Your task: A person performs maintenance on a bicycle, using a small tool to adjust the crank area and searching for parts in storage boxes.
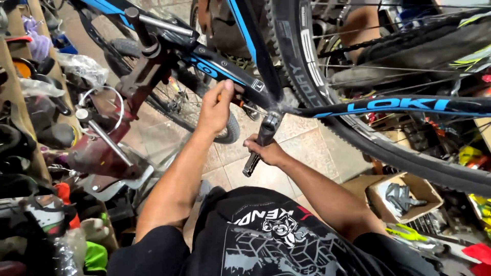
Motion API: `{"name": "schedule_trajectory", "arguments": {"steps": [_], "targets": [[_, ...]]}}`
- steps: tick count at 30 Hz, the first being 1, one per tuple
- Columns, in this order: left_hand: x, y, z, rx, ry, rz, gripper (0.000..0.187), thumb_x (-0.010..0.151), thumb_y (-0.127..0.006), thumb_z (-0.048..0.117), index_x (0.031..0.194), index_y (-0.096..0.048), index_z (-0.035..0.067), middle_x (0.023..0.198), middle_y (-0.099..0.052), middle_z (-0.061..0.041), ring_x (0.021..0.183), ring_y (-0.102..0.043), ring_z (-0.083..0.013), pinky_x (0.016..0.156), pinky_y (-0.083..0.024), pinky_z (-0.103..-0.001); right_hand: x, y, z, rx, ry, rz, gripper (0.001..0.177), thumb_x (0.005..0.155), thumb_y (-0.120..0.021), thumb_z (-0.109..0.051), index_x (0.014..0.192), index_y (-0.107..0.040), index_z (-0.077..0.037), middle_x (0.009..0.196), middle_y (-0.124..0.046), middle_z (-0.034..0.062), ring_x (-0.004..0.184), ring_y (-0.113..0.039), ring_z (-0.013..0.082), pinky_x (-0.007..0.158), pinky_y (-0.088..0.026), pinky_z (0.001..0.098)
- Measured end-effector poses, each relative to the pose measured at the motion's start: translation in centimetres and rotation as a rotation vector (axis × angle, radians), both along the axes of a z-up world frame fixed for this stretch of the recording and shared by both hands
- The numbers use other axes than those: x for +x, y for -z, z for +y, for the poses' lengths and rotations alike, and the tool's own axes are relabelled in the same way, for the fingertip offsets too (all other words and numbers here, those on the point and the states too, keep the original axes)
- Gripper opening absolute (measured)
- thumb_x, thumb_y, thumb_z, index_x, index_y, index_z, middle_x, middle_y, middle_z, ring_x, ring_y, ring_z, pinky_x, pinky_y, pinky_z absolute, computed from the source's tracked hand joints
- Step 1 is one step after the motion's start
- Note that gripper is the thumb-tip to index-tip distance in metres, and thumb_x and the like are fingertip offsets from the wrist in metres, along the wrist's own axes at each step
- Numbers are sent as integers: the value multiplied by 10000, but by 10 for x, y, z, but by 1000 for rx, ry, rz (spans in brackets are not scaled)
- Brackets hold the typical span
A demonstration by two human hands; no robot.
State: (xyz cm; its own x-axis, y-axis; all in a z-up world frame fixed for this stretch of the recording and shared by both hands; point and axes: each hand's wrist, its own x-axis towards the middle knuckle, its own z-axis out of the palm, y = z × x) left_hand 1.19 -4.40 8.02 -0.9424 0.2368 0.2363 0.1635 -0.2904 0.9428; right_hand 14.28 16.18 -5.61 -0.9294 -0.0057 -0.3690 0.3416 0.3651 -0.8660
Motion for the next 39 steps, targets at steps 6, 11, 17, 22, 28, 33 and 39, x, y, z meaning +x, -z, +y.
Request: {"name": "schedule_trajectory", "arguments": {"steps": [6,11,17,22,28,33,39], "targets": [[-3,-19,-17,-363,51,171,308,1066,-681,349,907,-706,87,777,-745,-121,775,-666,-271,830,-532,-409,-13,0,-15,-97,18,59,214,993,-739,-350,1037,-776,-144,848,-761,93,857,-718,210,873,-570,388],[-14,-23,-28,-547,107,386,192,907,-846,180,1019,-722,86,953,-747,-165,953,-728,-415,894,-562,-499,-1,-7,-11,-103,74,35,299,1016,-720,-388,1144,-771,-122,957,-799,152,967,-774,257,918,-573,426],[9,-47,-28,-370,-182,351,70,986,-777,88,1026,-720,86,1130,-763,-150,1083,-737,-344,971,-546,-438,1,-12,-10,-80,133,42,285,967,-774,-340,1147,-781,-119,997,-798,179,1011,-763,311,960,-566,468],[14,-29,-17,-4,160,-134,238,857,-779,-73,1032,-647,20,1110,-742,-236,861,-742,-259,645,-645,-347,2,-16,-12,-121,163,42,258,949,-798,-350,1095,-798,-137,968,-797,150,976,-759,291,944,-567,459],[1,-5,10,20,351,-278,423,785,-894,-10,1097,-614,-55,1055,-774,-254,775,-758,-205,535,-638,-303,2,-26,-16,-154,148,48,196,932,-795,-286,1045,-797,-126,913,-794,132,926,-764,248,926,-583,428],[0,-19,14,84,416,-330,417,780,-899,-43,1052,-583,-55,994,-765,-294,680,-755,-253,500,-642,-325,3,-35,-16,-165,144,54,184,942,-772,-251,1044,-791,-99,895,-785,137,906,-759,233,915,-585,416],[-3,-16,12,70,427,-343,373,816,-855,-80,1019,-547,-22,983,-763,-281,640,-741,-239,481,-627,-306,3,-24,-13,-176,124,57,190,955,-783,-295,1031,-788,-121,894,-785,100,910,-744,207,912,-569,386]]}}
